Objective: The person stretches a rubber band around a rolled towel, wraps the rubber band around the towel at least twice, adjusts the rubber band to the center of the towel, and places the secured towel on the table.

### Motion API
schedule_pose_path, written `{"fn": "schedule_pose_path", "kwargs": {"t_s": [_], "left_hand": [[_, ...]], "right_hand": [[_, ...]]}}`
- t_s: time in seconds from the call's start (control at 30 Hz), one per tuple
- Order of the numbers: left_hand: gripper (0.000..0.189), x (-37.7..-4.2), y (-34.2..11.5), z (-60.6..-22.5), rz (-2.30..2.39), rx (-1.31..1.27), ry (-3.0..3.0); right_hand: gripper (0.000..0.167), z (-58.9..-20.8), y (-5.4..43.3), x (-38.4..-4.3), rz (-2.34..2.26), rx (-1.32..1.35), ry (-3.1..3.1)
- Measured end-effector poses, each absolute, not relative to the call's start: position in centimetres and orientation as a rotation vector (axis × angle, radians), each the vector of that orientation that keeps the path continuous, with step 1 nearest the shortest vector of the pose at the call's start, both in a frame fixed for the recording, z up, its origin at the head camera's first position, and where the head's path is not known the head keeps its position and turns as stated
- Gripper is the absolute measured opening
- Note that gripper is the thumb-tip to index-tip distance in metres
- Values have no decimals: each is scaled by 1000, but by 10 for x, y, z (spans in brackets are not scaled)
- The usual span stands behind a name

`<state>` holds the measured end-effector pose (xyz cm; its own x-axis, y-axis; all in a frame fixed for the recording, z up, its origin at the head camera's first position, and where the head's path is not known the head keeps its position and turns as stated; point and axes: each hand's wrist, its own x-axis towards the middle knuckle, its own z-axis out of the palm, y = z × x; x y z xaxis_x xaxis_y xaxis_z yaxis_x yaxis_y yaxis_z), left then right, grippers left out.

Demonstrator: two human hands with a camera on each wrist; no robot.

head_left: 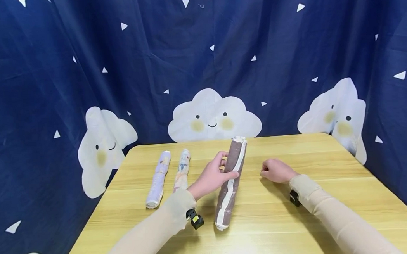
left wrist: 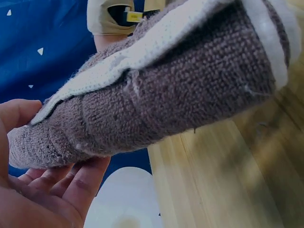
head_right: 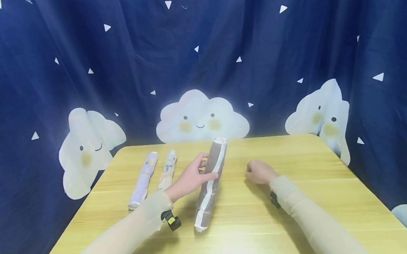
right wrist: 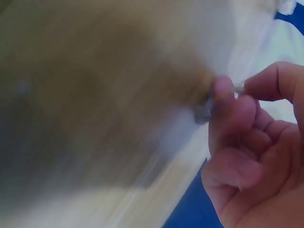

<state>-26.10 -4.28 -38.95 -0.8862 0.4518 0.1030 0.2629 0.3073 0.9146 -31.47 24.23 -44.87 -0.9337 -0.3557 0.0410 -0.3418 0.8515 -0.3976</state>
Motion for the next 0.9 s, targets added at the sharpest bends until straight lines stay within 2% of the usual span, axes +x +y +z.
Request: {"fn": "schedule_pose_path", "kwargs": {"t_s": [0.23, 0.43, 0.7, 0.9], "left_hand": [[58, -252, -51, -389, 1605, 657, 2408], [59, -250, -57, -391, 1598, 648, 2408], [59, -248, -64, -394, 1607, 663, 2426], [64, -245, -68, -394, 1627, 694, 2455]], "right_hand": [[15, -444, 244, -309, -951, -550, 2672], [11, -441, 244, -304, -906, -502, 2582], [30, -435, 242, -296, -982, -563, 2442], [26, -435, 241, -295, -1215, -655, 2227]]}}
